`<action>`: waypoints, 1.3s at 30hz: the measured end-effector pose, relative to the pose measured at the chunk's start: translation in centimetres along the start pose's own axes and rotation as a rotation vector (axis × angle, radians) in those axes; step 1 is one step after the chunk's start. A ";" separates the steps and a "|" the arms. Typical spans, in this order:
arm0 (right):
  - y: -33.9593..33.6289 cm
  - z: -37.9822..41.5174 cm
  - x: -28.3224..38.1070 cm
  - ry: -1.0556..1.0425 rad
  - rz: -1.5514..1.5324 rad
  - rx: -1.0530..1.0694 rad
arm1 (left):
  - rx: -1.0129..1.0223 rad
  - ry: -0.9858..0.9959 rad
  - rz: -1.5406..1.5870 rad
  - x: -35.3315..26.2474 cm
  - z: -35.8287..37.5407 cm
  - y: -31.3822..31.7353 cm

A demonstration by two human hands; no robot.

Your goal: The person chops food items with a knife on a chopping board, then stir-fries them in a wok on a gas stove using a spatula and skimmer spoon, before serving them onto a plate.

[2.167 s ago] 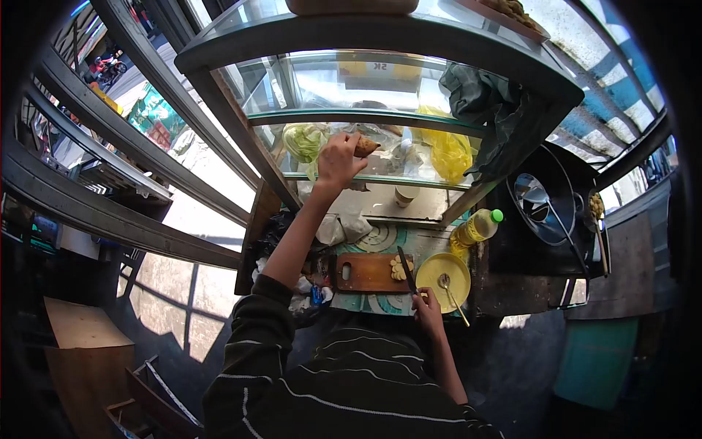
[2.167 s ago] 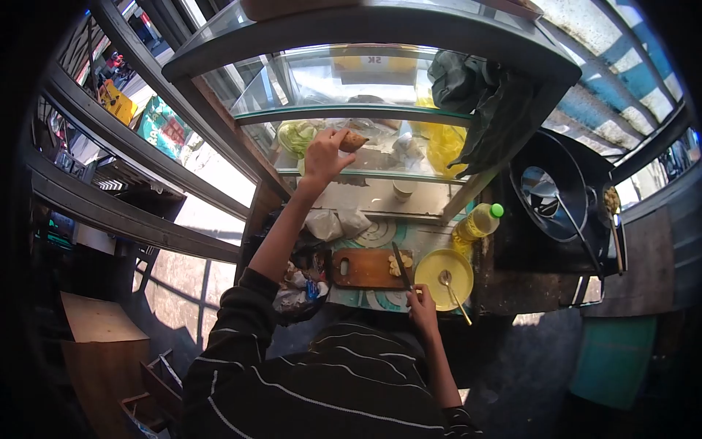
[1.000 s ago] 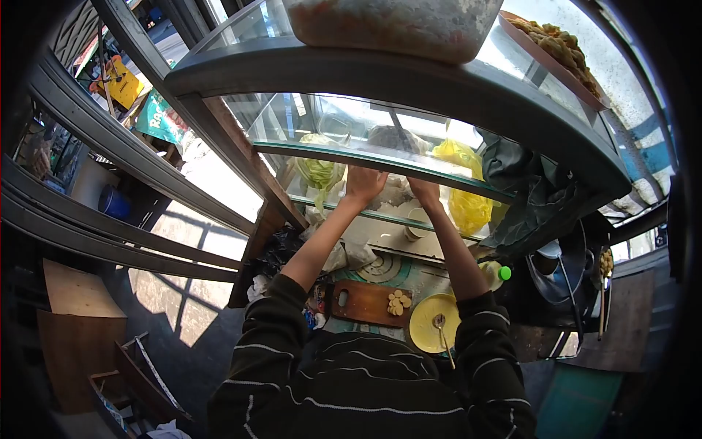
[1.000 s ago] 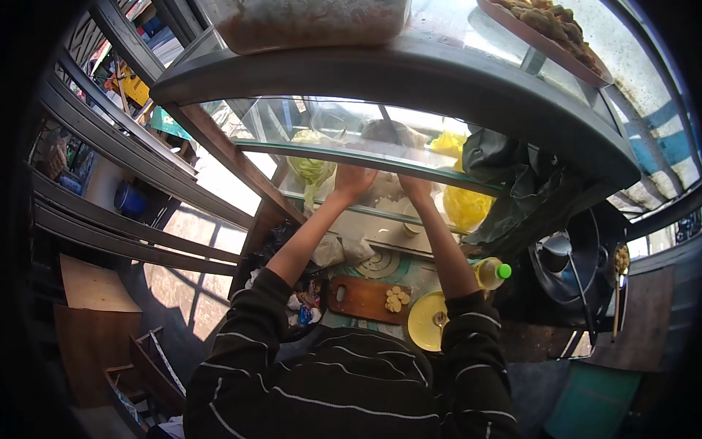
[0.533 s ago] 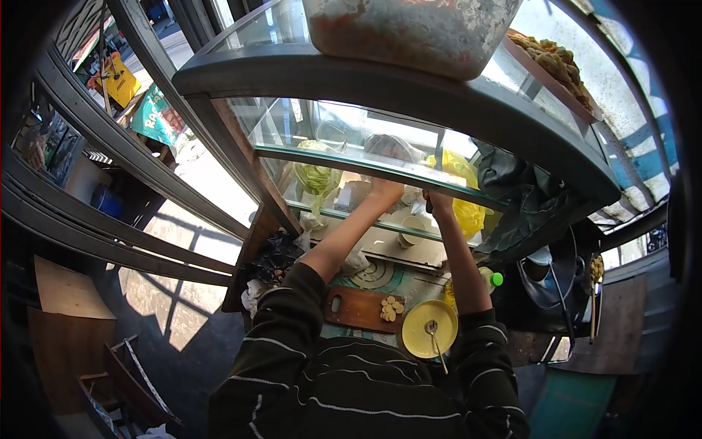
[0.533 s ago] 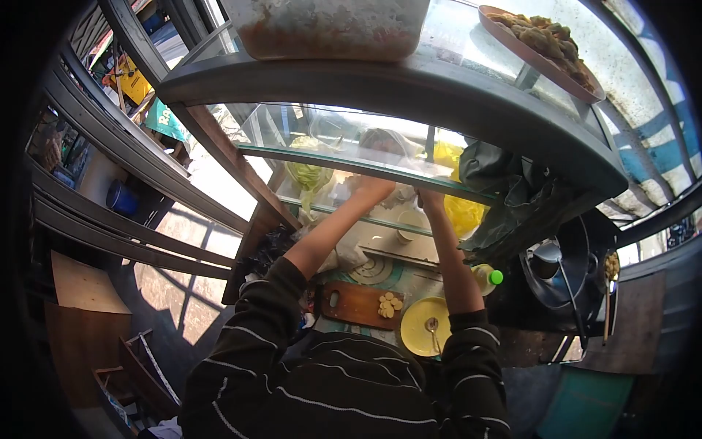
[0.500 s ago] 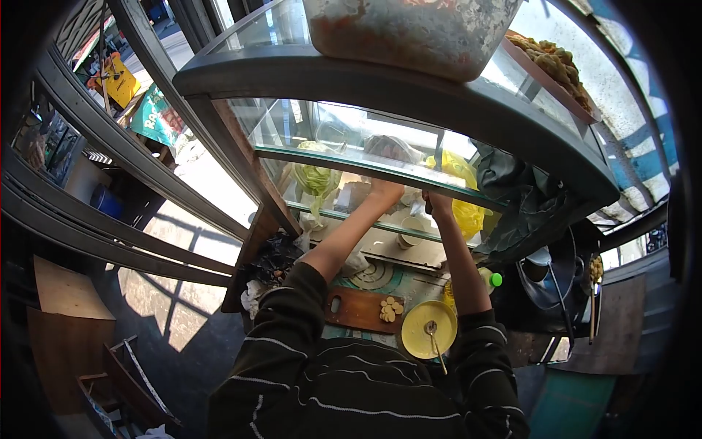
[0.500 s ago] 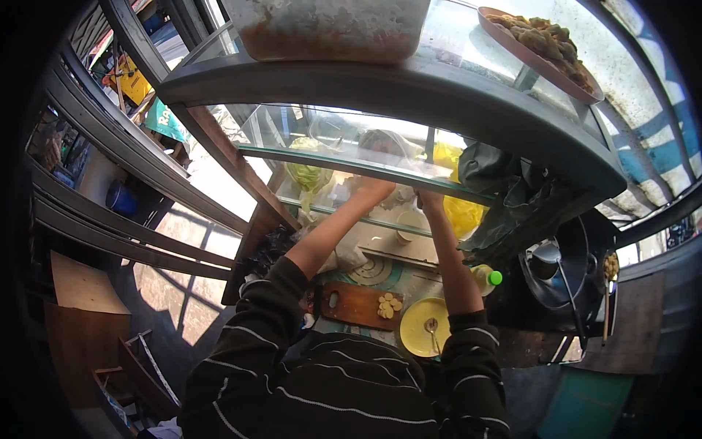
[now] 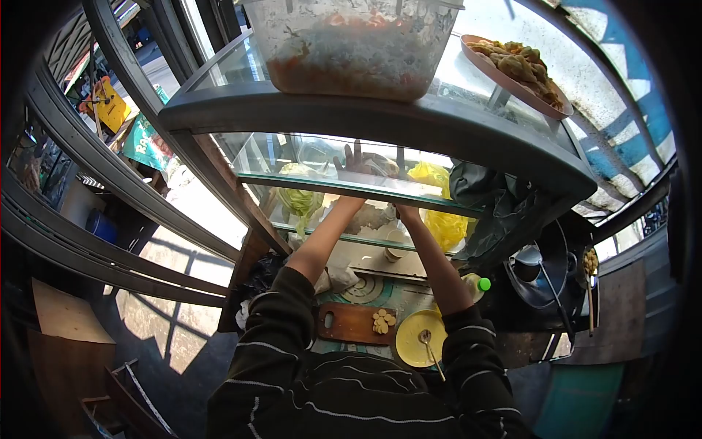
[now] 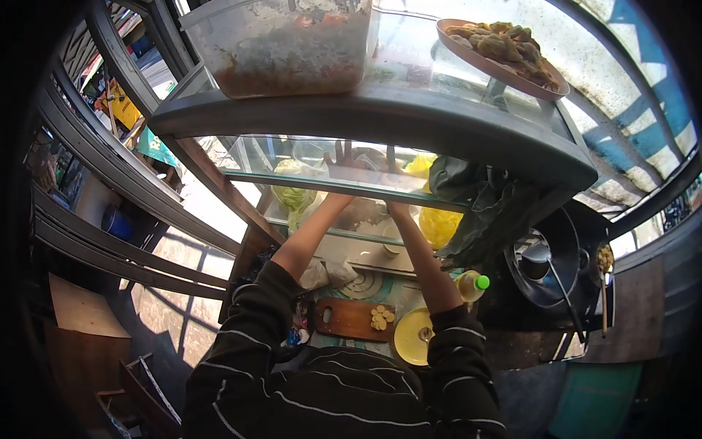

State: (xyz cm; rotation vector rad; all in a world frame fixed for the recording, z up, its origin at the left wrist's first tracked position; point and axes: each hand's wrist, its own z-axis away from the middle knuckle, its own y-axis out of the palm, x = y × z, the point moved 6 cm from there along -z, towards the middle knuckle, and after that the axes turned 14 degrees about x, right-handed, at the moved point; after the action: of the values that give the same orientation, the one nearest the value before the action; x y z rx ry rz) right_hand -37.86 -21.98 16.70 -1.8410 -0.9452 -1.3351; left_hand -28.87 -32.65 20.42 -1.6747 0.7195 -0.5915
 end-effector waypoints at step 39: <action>-0.2 -1.6 -4.7 -0.184 0.832 -0.029 | -0.371 0.213 0.362 1.8 -0.6 0.3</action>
State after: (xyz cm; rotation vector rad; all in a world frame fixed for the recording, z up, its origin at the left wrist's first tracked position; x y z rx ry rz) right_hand -39.81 -24.08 12.58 -2.0559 -0.1656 -0.6706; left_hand -28.10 -34.42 20.22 -1.7704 1.3188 -0.3949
